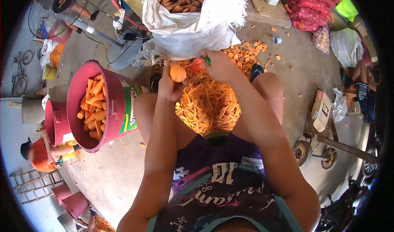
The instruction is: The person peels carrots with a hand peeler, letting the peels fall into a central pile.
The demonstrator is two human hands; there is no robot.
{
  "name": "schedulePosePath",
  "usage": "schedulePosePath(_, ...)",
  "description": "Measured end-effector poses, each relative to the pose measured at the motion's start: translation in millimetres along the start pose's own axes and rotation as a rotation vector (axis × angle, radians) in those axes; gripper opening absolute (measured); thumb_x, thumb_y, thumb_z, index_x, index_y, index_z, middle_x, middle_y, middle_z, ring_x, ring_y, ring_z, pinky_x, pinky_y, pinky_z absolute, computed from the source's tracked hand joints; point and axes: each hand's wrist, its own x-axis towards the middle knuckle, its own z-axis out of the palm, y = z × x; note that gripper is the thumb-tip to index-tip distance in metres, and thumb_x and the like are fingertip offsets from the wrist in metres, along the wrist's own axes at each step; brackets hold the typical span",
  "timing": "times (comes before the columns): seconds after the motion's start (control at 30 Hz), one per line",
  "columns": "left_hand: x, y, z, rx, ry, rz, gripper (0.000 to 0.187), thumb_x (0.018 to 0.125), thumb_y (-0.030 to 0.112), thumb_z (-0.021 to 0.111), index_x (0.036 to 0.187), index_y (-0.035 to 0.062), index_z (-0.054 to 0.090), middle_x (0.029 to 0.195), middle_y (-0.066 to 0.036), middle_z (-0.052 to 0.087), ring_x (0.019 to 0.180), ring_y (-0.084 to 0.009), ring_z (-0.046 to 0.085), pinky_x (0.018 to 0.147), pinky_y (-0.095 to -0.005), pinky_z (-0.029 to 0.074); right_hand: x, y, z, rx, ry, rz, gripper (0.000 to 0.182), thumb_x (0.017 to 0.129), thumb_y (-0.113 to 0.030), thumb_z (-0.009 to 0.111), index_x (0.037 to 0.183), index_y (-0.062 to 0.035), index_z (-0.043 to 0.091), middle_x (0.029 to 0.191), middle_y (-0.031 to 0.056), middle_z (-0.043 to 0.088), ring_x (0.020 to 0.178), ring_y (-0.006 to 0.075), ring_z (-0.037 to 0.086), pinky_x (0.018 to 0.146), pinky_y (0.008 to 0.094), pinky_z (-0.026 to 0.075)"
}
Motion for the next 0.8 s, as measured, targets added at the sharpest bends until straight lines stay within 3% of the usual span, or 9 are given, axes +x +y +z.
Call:
schedulePosePath(0.13,6,1,4,-0.052,0.031,0.047,0.036,0.113,0.046,0.05,0.123,0.0147,0.064,0.102,-0.001,0.069,0.078,-0.0114,0.065,0.058,-0.0215,0.054,-5,-15,17,-0.148,-0.008,-0.096,0.038,0.094,-0.011,0.064,0.131,-0.0076,0.063,0.117,0.0187,0.072,0.106,0.0414,0.07,0.091,0.0492,0.057)
schedulePosePath(0.2,7,-2,6,-0.047,0.038,0.06,0.034,0.113,0.043,0.05,0.124,0.0148,0.064,0.102,-0.001,0.069,0.08,-0.0109,0.065,0.058,-0.0212,0.054,-7,-23,25,-0.224,-0.012,-0.097,0.036,0.091,-0.012,0.067,0.127,-0.0087,0.061,0.11,0.0179,0.07,0.102,0.0413,0.072,0.088,0.0524,0.058)
schedulePosePath(0.37,8,-6,20,-0.059,0.15,0.101,0.031,0.113,0.038,0.049,0.125,0.0144,0.064,0.103,0.0,0.07,0.079,-0.0116,0.067,0.059,-0.021,0.055,-10,-43,29,-0.268,-0.006,-0.078,0.034,0.093,-0.017,0.066,0.123,-0.0036,0.059,0.109,0.0206,0.07,0.101,0.0425,0.072,0.087,0.0519,0.059)
schedulePosePath(0.47,9,-10,23,0.02,0.167,0.085,0.031,0.113,0.038,0.048,0.126,0.014,0.064,0.101,-0.001,0.07,0.074,-0.0119,0.065,0.057,-0.0205,0.052,-9,-47,29,-0.291,-0.015,-0.023,0.032,0.095,-0.018,0.063,0.122,-0.0013,0.059,0.11,0.0226,0.069,0.101,0.043,0.073,0.087,0.0518,0.06)
schedulePosePath(0.53,12,-12,23,0.005,0.121,0.078,0.036,0.114,0.039,0.044,0.123,0.0089,0.062,0.092,-0.004,0.07,0.058,-0.0141,0.061,0.046,-0.0245,0.048,-7,-44,29,-0.295,-0.015,-0.003,0.032,0.096,-0.019,0.061,0.122,-0.0009,0.059,0.11,0.0232,0.069,0.101,0.0429,0.073,0.087,0.0519,0.06)
schedulePosePath(0.63,8,-4,29,0.173,0.191,0.048,0.035,0.113,0.038,0.045,0.125,0.0096,0.061,0.09,-0.003,0.068,0.053,-0.0117,0.055,0.043,-0.0241,0.041,-3,-33,33,-0.295,-0.012,0.018,0.03,0.096,-0.016,0.06,0.121,0.0003,0.059,0.112,0.0243,0.069,0.102,0.0428,0.073,0.087,0.0524,0.06)
schedulePosePath(0.8,11,-6,18,0.201,0.138,-0.035,0.027,0.113,0.038,0.046,0.121,0.0161,0.061,0.093,-0.001,0.066,0.054,-0.0105,0.051,0.041,-0.0232,0.035,10,-2,36,-0.282,0.009,0.066,0.027,0.093,-0.014,0.061,0.116,0.001,0.062,0.107,0.0249,0.071,0.102,0.0431,0.073,0.088,0.0531,0.059)
